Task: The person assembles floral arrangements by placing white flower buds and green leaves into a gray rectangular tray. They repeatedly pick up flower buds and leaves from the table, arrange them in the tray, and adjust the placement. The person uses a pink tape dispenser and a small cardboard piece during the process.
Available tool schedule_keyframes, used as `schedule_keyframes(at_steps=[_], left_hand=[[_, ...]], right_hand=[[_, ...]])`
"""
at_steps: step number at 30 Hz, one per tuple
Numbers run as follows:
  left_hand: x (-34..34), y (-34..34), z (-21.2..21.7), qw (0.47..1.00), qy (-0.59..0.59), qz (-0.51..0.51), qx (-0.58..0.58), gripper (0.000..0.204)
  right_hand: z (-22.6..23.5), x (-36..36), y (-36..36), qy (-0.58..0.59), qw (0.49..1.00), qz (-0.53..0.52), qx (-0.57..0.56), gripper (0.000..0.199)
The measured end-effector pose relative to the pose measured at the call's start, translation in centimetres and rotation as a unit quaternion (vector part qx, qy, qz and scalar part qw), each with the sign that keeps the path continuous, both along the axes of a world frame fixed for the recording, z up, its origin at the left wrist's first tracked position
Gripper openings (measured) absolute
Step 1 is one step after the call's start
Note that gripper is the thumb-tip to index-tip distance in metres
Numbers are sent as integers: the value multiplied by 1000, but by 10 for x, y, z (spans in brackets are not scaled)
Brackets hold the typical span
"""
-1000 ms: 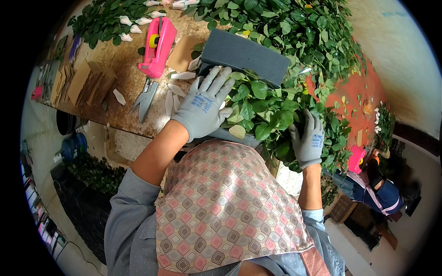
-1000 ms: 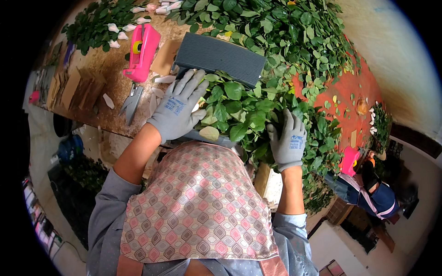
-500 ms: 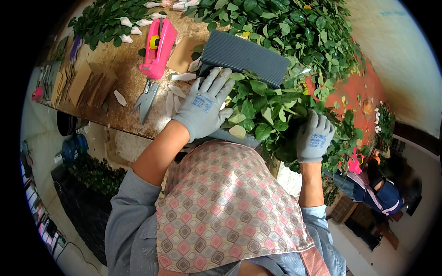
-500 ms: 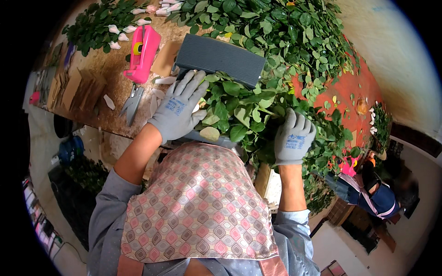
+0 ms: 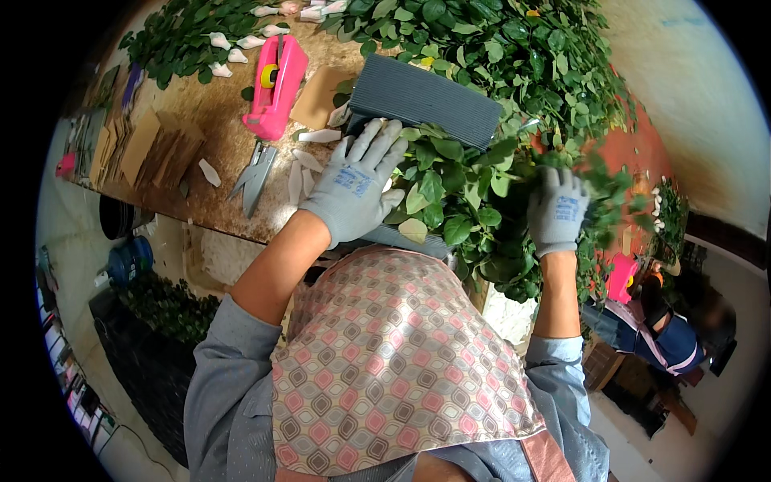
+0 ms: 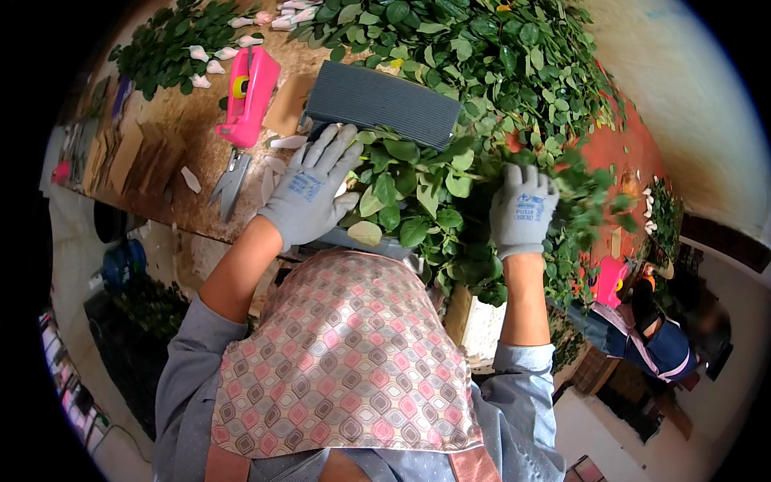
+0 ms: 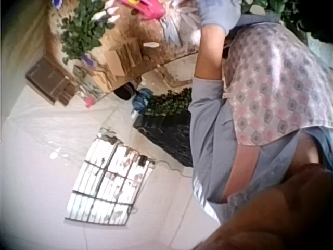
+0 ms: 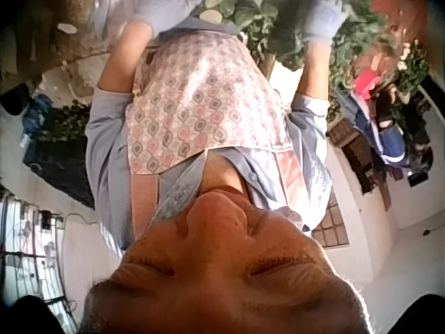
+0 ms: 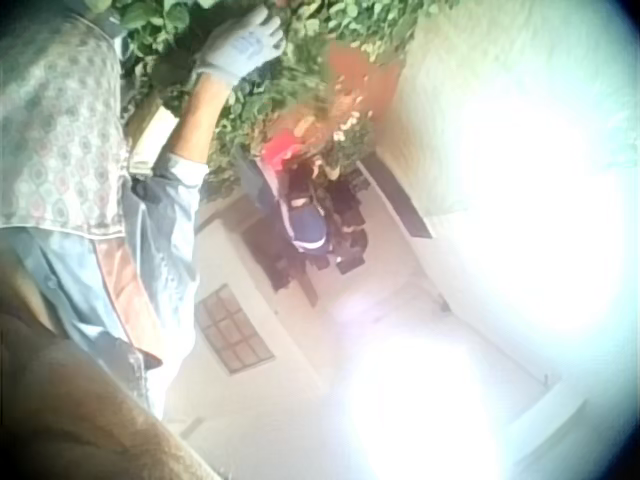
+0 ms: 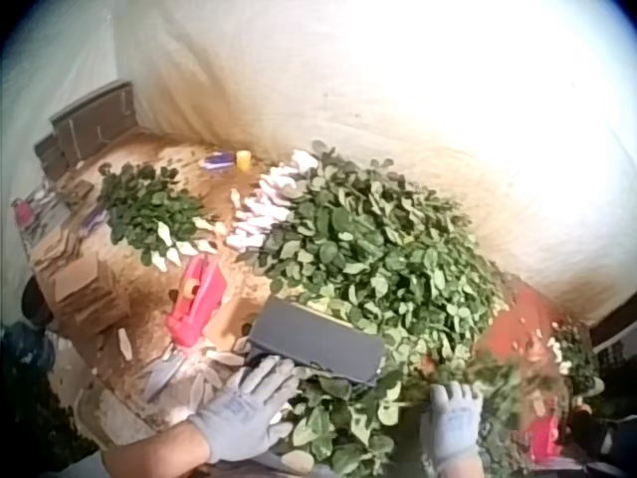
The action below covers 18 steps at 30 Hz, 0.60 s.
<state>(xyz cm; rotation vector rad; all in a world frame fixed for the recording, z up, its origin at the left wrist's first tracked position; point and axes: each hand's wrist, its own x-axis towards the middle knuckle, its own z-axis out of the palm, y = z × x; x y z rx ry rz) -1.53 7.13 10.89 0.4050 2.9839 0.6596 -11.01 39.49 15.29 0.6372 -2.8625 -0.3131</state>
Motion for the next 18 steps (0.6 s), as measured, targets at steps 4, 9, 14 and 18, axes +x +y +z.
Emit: schedule_keyframes(at_steps=[4,9,14,18], left_hand=[[0,1,-2,1000,5,-3,0,72],[3,1,-5,1000,2,0,3,72],[-1,0,-1,1000,-11,-10,-18,70],[-3,-2,-2,995,-24,-17,-97,69]], right_hand=[[-34,7,17,-149,988,-17,-24,38],[-2,18,-7,-33,993,21,-111,46],[29,29,-78,12,942,116,-316,48],[12,42,-143,-111,912,204,-338,52]])
